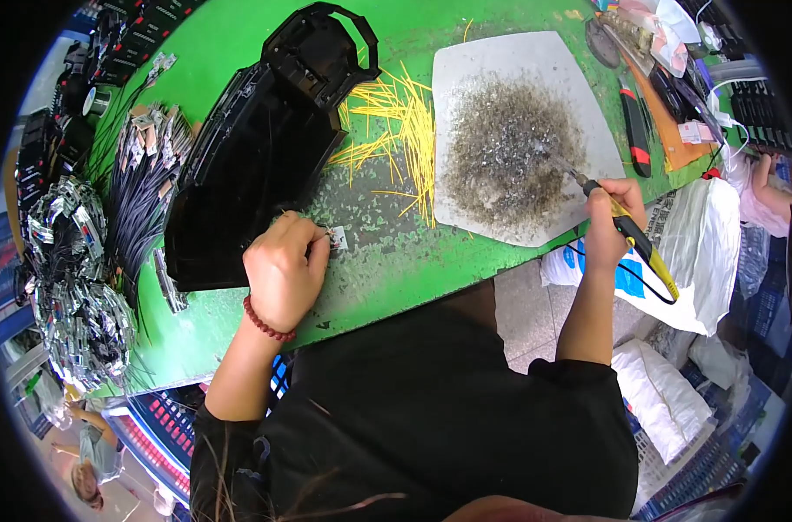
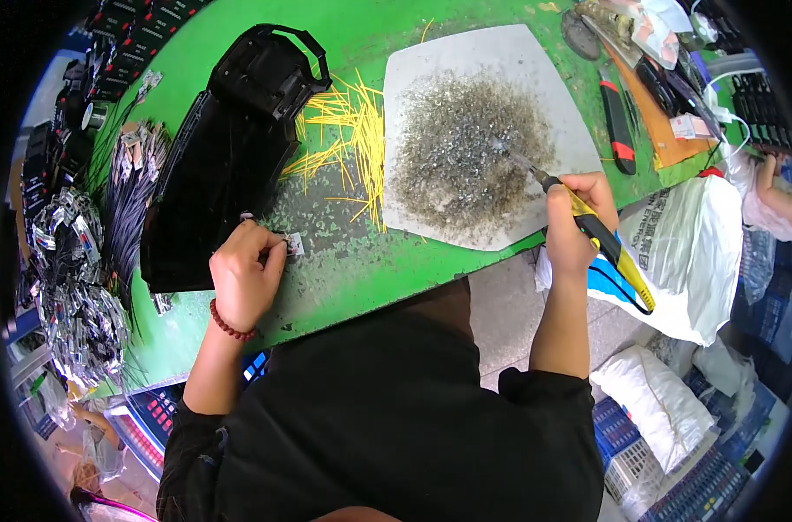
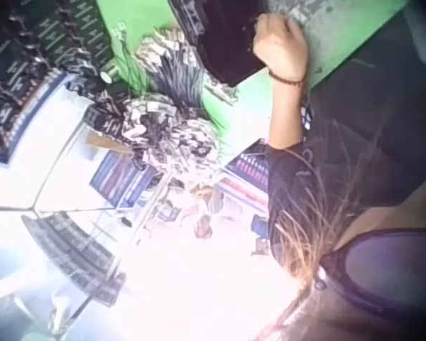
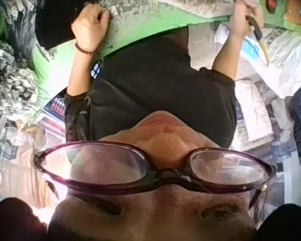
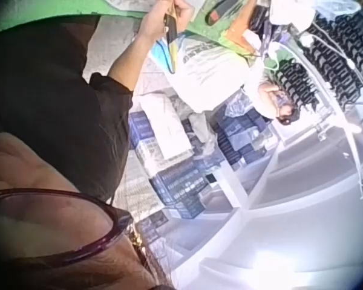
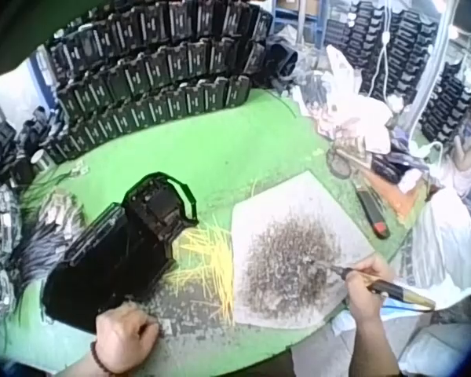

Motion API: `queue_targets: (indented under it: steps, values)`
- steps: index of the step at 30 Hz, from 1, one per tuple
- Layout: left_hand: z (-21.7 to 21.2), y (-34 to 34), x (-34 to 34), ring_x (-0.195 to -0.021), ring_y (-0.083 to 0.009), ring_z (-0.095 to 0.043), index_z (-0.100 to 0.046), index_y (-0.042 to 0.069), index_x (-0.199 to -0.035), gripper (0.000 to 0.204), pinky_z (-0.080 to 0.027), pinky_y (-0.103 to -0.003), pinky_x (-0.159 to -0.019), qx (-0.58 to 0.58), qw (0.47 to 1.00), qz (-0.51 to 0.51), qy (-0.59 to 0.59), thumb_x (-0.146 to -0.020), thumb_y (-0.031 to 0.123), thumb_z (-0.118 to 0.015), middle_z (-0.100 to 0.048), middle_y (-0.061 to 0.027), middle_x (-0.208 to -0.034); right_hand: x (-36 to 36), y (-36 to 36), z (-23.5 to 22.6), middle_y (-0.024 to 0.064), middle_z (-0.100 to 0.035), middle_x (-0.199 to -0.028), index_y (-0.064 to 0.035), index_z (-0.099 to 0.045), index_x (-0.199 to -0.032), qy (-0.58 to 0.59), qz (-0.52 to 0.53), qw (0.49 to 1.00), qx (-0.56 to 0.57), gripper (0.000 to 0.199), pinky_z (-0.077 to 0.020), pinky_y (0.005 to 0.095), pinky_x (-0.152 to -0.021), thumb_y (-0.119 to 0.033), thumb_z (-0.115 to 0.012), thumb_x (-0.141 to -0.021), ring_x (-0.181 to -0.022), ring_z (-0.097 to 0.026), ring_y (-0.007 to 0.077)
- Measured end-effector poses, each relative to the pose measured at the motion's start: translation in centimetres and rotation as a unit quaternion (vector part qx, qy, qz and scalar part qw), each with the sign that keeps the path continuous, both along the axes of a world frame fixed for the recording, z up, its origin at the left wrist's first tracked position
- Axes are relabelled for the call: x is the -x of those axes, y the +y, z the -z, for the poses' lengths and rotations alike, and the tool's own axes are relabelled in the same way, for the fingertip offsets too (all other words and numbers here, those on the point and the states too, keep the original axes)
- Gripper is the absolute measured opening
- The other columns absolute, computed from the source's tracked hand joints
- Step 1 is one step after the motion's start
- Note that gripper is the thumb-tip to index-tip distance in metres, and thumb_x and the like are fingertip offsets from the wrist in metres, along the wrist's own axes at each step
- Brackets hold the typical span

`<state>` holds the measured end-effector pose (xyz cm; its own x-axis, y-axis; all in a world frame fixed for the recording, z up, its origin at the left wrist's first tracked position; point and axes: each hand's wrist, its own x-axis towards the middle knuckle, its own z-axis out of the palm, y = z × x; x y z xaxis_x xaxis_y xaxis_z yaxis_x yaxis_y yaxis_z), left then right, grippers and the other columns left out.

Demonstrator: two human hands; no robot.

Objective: The person solders wires to a circuit board using a soldering iron, then places the board into a plastic toy car shell and solders more wires to it.

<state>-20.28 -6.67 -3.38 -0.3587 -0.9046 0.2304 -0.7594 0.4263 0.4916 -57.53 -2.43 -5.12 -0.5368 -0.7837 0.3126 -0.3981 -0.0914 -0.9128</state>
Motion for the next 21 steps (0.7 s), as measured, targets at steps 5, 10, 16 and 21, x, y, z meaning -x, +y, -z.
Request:
queue_targets:
  steps: [5,10,16,21]
  values:
    - [0.1,0.1,-0.1,-0.06,-0.0275,-0.059,-0.058,0.004,-0.069,0.011,-0.047,-0.035,-0.053,-0.009,1.0,-0.005,0.004,-0.071,0.0,-0.068,-0.056,-0.0088,-0.069,-0.1,0.4,-0.2,0.0013,-0.058,-0.071,-0.0015,-0.058,-0.084,0.029,0.009,1.0,0.007,0.006,-0.0406,0.0198,-0.058,0.001,-0.059,-0.079,-0.059,-0.053,0.0068]
    - [0.0,0.0,-0.1,-0.06,-0.0274,-0.059,-0.059,0.005,-0.069,0.011,-0.047,-0.035,-0.053,-0.012,1.0,-0.001,0.003,-0.071,0.0,-0.068,-0.056,-0.0088,-0.069,-0.3,0.6,-0.1,-0.0024,-0.054,-0.071,-0.0012,-0.056,-0.085,0.02,0.021,0.999,0.015,0.008,-0.0341,0.0181,-0.055,0.003,-0.062,-0.079,-0.059,-0.046,0.0023]
    - [0.1,0.2,-0.3,-0.061,-0.0274,-0.059,-0.059,0.005,-0.069,0.011,-0.047,-0.035,-0.053,-0.013,1.0,-0.006,0.0,-0.071,0.001,-0.068,-0.056,-0.0085,-0.069,-0.6,1.2,-0.6,-0.0012,-0.056,-0.073,-0.0019,-0.057,-0.085,0.028,0.04,0.999,0.007,0.009,-0.0372,0.0181,-0.058,0.003,-0.061,-0.078,-0.062,-0.047,0.0034]
    - [0.1,0.2,-0.4,-0.061,-0.0278,-0.06,-0.059,0.007,-0.069,0.01,-0.048,-0.036,-0.054,0.002,1.0,-0.007,-0.014,-0.071,0.004,-0.069,-0.056,-0.0077,-0.07,-4.7,1.6,-1.0,0.0022,-0.056,-0.077,-0.0008,-0.056,-0.086,-0.054,-0.052,0.997,0.008,0.009,-0.04,0.0202,-0.061,0.002,-0.058,-0.077,-0.064,-0.05,0.0068]
